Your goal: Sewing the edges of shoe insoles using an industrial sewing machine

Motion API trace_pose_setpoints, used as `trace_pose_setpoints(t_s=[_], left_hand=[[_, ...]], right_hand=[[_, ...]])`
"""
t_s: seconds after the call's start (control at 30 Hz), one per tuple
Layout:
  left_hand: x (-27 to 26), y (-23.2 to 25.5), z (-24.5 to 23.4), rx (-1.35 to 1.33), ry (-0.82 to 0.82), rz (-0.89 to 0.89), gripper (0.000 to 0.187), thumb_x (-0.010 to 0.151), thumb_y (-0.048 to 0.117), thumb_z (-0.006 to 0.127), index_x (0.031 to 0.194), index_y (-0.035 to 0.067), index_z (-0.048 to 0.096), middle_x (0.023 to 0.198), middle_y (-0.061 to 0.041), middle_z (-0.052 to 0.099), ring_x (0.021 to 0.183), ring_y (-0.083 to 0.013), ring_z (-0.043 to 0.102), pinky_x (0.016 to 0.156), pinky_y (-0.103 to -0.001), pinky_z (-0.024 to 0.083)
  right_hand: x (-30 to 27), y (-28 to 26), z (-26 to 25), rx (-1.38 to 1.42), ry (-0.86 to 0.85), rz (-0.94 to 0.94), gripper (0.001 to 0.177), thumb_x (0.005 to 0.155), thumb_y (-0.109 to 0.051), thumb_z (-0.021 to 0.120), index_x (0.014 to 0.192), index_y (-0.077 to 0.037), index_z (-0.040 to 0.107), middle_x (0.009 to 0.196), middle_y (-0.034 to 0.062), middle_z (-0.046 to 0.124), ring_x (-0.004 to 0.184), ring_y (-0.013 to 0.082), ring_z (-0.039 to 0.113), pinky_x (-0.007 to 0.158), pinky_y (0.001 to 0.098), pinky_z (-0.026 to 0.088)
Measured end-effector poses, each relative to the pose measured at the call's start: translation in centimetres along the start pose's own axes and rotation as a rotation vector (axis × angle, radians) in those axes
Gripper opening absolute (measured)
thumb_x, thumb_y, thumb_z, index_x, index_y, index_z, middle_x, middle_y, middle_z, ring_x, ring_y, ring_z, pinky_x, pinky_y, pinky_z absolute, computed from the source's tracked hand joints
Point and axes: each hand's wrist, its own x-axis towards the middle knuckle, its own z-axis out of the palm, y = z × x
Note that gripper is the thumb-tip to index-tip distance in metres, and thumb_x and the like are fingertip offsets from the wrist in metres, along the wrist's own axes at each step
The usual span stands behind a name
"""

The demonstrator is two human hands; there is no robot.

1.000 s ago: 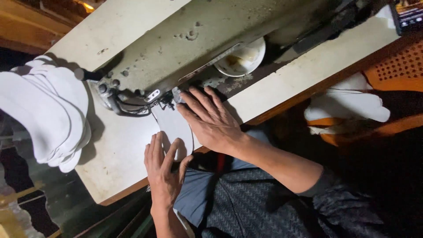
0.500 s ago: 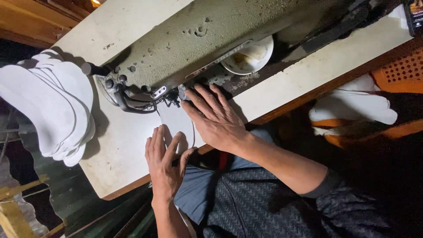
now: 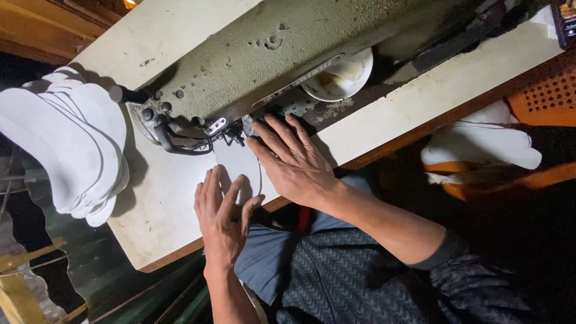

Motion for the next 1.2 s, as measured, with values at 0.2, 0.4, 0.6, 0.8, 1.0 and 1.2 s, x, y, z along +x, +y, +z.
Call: trace_pose_setpoints(t_s=[0.2,0.4,0.6,0.8,1.0,1.2], left_hand=[[0.4,-0.3,0.0,0.004,-0.001,0.005,0.048,0.095,0.036,0.073,0.134,0.012,0.061,0.156,-0.025,0.045,0.147,-0.0421,0.043,0.118,-0.062,0.035],[0.9,-0.6,-0.4,-0.013,-0.002,0.007,0.047,0.096,0.035,0.071,0.134,0.01,0.06,0.154,-0.026,0.047,0.146,-0.0425,0.044,0.115,-0.063,0.035],[0.9,-1.1,0.7,0.009,0.036,-0.113,0.05,0.093,0.048,0.071,0.133,0.017,0.069,0.151,-0.024,0.05,0.144,-0.0426,0.044,0.119,-0.062,0.03],[1.4,-1.4,0.6,-0.002,0.001,-0.136,0.051,0.092,0.049,0.071,0.133,0.019,0.068,0.153,-0.023,0.048,0.146,-0.0415,0.042,0.121,-0.062,0.027],[1.8,-1.5,0.6,0.013,-0.008,-0.141,0.051,0.093,0.051,0.069,0.132,0.019,0.068,0.154,-0.023,0.048,0.146,-0.0405,0.041,0.121,-0.061,0.027],[1.9,-1.8,0.8,0.029,-0.007,-0.156,0.051,0.092,0.052,0.069,0.132,0.02,0.069,0.152,-0.022,0.049,0.145,-0.0407,0.043,0.12,-0.062,0.028]], right_hand=[[0.0,0.0,0.0,-0.004,-0.013,0.004,0.041,0.099,-0.015,0.057,0.139,-0.008,0.061,0.156,0.0141,0.047,0.146,0.0352,0.042,0.123,0.0547,0.027],[0.1,-0.1,0.0,-0.03,0.011,0.003,0.039,0.1,-0.016,0.058,0.138,-0.01,0.063,0.155,0.0124,0.049,0.144,0.0341,0.044,0.123,0.0532,0.028],[0.1,-0.1,0.0,0.186,-0.083,0.047,0.045,0.098,-0.012,0.059,0.142,-0.008,0.055,0.152,0.0213,0.046,0.149,0.0386,0.032,0.122,0.0598,0.018],[0.1,-0.1,-0.1,0.181,-0.114,0.063,0.044,0.098,-0.012,0.057,0.142,-0.009,0.055,0.154,0.0209,0.044,0.15,0.0381,0.031,0.123,0.0587,0.017],[0.2,-0.1,-0.3,0.174,-0.101,0.056,0.041,0.1,-0.013,0.055,0.141,-0.009,0.056,0.154,0.0206,0.044,0.15,0.0382,0.031,0.122,0.0586,0.018],[0.2,-0.3,-0.3,0.186,-0.081,0.067,0.04,0.1,-0.013,0.055,0.14,-0.01,0.057,0.153,0.0198,0.045,0.149,0.0381,0.033,0.122,0.0593,0.018]])
